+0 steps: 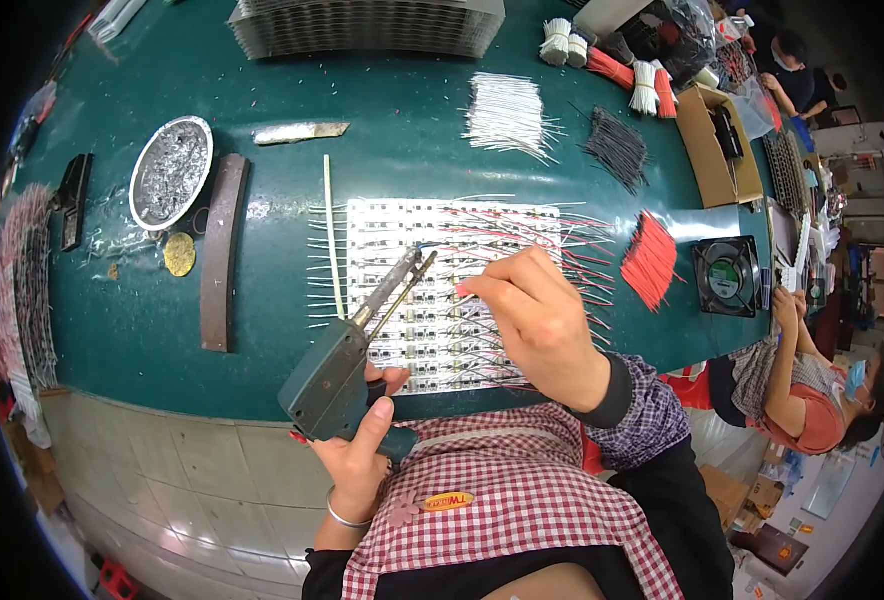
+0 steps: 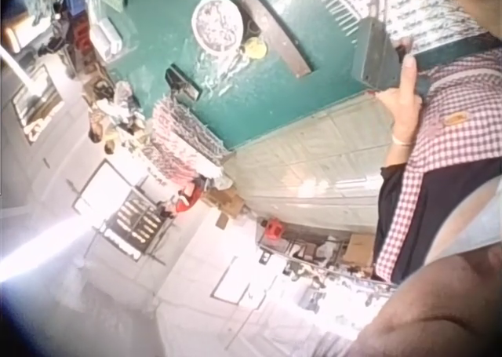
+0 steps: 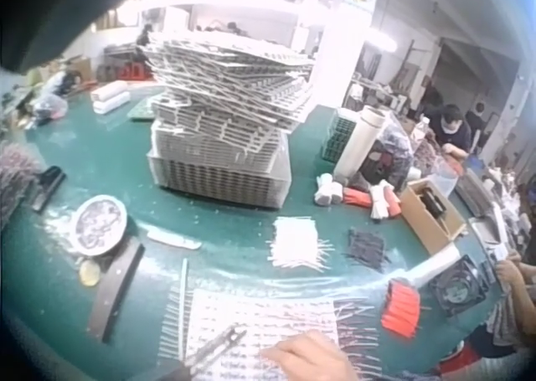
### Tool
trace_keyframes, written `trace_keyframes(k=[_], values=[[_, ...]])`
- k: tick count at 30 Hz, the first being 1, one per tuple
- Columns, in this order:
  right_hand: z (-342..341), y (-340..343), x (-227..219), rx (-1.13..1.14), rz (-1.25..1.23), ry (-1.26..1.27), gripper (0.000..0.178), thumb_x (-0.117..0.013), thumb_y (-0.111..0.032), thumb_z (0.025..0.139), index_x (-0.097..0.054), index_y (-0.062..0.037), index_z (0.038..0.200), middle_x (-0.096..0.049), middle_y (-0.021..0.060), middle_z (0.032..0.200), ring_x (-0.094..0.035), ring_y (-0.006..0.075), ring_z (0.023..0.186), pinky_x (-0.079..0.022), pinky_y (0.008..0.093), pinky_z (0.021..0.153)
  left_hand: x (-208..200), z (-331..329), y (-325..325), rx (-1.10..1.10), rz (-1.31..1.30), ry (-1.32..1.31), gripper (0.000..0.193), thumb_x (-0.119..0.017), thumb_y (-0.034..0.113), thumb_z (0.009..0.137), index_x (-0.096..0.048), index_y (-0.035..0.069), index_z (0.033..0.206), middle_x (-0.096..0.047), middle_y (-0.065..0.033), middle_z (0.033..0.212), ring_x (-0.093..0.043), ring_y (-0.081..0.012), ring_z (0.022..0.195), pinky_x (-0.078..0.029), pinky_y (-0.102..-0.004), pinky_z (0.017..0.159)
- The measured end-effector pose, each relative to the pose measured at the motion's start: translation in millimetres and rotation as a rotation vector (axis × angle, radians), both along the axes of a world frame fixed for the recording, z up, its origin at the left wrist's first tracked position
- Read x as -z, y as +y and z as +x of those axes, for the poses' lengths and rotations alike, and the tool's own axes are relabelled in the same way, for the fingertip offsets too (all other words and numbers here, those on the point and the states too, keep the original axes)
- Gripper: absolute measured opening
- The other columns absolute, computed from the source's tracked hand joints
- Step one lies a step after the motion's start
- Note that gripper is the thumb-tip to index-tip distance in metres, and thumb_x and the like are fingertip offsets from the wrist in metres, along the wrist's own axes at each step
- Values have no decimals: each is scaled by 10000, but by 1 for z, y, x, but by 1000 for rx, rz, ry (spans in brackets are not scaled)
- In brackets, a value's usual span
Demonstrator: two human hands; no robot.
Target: The person aligns wires on an electrical circuit board sheet using a stick, then solders wires onto the board using a handheld soldering tool.
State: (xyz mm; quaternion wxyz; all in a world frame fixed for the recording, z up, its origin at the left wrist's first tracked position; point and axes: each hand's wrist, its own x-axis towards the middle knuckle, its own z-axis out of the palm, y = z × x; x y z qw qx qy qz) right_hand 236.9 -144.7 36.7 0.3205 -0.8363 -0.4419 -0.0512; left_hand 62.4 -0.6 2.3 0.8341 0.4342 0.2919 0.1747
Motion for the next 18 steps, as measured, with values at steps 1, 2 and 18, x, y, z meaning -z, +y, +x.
trace_keyframes(k=[1,2,18], values=[[0,2,4,8,3,-3,319,-629,114,690,-691,-8,978,-609,87,898,-587,260,836,-506,354,695,-2,1,0,-27,9,33,471,-633,-61,856,-505,-45,1310,-607,-164,1153,-670,-254,941,-617,-426,785],[1,4,9,7,2,-5,319,-629,114,690,-691,-8,978,-609,87,898,-587,260,836,-506,354,695,-3,-1,3,-28,7,32,471,-633,-61,856,-505,-45,1310,-607,-164,1153,-670,-254,941,-617,-426,785],[5,6,38,24,-62,5,316,-617,98,715,-678,19,1014,-588,105,948,-574,267,878,-512,353,716,-7,-9,20,150,552,281,241,-801,26,775,-695,-47,979,-715,-99,920,-664,-142,749,-517,-264,655]])
